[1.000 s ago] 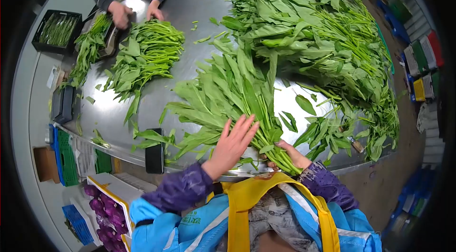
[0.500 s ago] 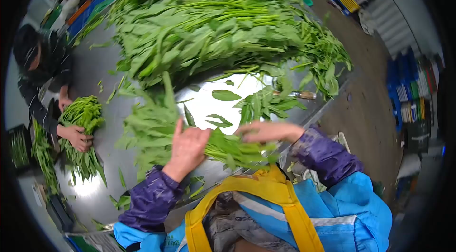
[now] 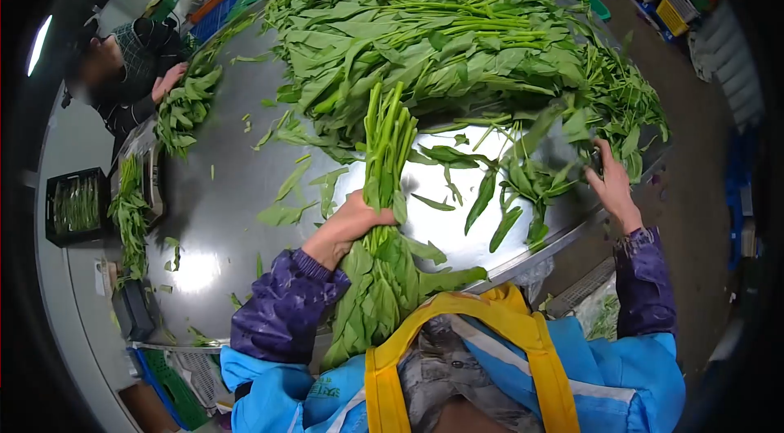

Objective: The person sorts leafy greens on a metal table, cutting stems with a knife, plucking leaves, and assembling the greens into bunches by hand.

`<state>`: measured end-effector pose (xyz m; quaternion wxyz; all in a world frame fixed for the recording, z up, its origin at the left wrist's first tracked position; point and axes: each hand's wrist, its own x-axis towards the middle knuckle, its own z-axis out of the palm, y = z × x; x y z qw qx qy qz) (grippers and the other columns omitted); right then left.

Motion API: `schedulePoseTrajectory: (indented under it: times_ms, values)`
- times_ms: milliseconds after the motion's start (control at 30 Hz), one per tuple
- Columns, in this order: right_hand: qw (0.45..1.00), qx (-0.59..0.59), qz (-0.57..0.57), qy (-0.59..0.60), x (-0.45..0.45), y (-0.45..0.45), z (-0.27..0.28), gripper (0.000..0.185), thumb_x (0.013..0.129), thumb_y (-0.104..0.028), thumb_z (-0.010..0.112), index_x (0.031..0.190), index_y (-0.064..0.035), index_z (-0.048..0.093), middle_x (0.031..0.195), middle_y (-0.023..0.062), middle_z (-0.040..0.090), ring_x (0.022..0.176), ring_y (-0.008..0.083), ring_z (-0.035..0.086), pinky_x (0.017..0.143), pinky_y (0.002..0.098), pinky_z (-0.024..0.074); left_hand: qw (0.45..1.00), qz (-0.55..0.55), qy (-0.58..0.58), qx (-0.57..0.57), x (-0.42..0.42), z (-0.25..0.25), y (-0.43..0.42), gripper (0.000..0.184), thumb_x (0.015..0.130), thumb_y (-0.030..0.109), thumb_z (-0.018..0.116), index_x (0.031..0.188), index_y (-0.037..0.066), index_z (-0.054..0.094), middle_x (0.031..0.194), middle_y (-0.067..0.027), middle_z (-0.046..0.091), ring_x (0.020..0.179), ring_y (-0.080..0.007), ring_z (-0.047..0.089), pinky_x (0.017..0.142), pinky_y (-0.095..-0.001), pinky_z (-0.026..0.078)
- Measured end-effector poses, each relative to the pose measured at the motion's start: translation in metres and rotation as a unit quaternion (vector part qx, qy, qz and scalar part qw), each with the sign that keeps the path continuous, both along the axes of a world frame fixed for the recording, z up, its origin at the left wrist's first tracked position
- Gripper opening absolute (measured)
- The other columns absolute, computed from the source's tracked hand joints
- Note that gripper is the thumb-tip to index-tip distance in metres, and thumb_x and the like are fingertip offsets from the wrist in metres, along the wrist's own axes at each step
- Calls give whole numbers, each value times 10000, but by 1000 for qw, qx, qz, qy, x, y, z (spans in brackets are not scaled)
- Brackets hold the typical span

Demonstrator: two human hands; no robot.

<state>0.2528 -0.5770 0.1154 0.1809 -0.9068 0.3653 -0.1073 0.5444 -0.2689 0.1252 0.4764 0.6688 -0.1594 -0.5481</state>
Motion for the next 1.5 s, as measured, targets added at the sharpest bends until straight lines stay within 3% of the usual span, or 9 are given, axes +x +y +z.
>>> schedulePoseTrajectory:
  times_ms: [67, 200, 533, 600, 1067, 1233, 1300, 1400, 1500]
  values:
    - [989, 48, 43, 136, 5, 16, 0, 543, 766, -339, 592, 1179, -49, 390, 944, 236, 587, 882, 393, 570, 751, 423, 450, 1000, -1, 26, -7, 0, -4, -4, 382, 681, 118, 685, 1029, 17, 564, 924, -25, 583, 829, -124, 551, 716, -255, 452]
    - [972, 130, 152, -122, 34, 70, -12, 410, 777, -238, 624, 1099, -31, 476, 926, 186, 604, 805, 355, 593, 717, 399, 471, 1000, -17, -1, -1, -5, -12, -7, 404, 678, 102, 675, 1052, 14, 551, 941, -26, 578, 819, -118, 546, 724, -255, 451]
    - [933, 35, 303, -192, 108, 121, -18, 322, 661, -76, 663, 945, -76, 510, 732, 83, 519, 621, 278, 563, 506, 378, 432, 978, 21, 185, -94, -11, -34, -5, 269, 832, 137, 589, 1075, 30, 549, 878, -5, 585, 747, -62, 562, 635, -217, 480]
    - [939, -34, 313, -139, 115, 121, -10, 355, 632, -28, 634, 954, -93, 500, 703, 74, 498, 611, 272, 564, 478, 373, 425, 997, -48, -18, -54, -22, -24, -14, 254, 838, 128, 577, 1075, 42, 551, 868, 7, 575, 731, -59, 547, 623, -222, 467]
    - [992, -26, 117, 32, 39, 45, -77, 452, 685, -190, 690, 1078, -108, 482, 665, 151, 587, 626, 354, 585, 558, 438, 454, 954, -68, -291, -26, -7, 13, -4, 309, 654, 135, 655, 930, 26, 571, 824, -99, 618, 745, -189, 585, 694, -296, 461]
    - [970, -129, 153, 139, 63, 37, -20, 593, 677, -191, 694, 1192, -45, 437, 1017, 197, 557, 946, 335, 545, 782, 416, 443, 926, -18, -376, -33, 3, 46, -3, 329, 648, 155, 659, 915, 12, 529, 800, -119, 606, 720, -243, 582, 696, -336, 460]
    - [975, -76, 208, -29, 88, 51, 10, 664, 660, -195, 704, 1228, -16, 410, 1181, 185, 479, 1086, 317, 475, 881, 397, 402, 931, -4, -364, -23, 14, 52, -3, 342, 627, 151, 672, 906, 14, 530, 801, -104, 590, 744, -198, 566, 701, -320, 452]
    - [876, 400, 245, -118, 126, 107, 56, 797, 652, -227, 730, 1313, -25, 332, 1324, 168, 395, 1211, 253, 402, 991, 345, 337, 942, 26, -333, -36, 21, 55, -9, 385, 619, 128, 704, 943, 21, 526, 814, -70, 576, 744, -173, 547, 696, -301, 450]
    - [818, 451, 335, -127, 157, 160, 22, 1150, 538, -392, 793, 1394, -33, 115, 1412, 189, 231, 1295, 274, 267, 1067, 343, 190, 950, 119, -241, -158, 25, 47, -19, 439, 654, 70, 741, 1012, 33, 491, 856, -31, 568, 751, -147, 545, 673, -281, 465]
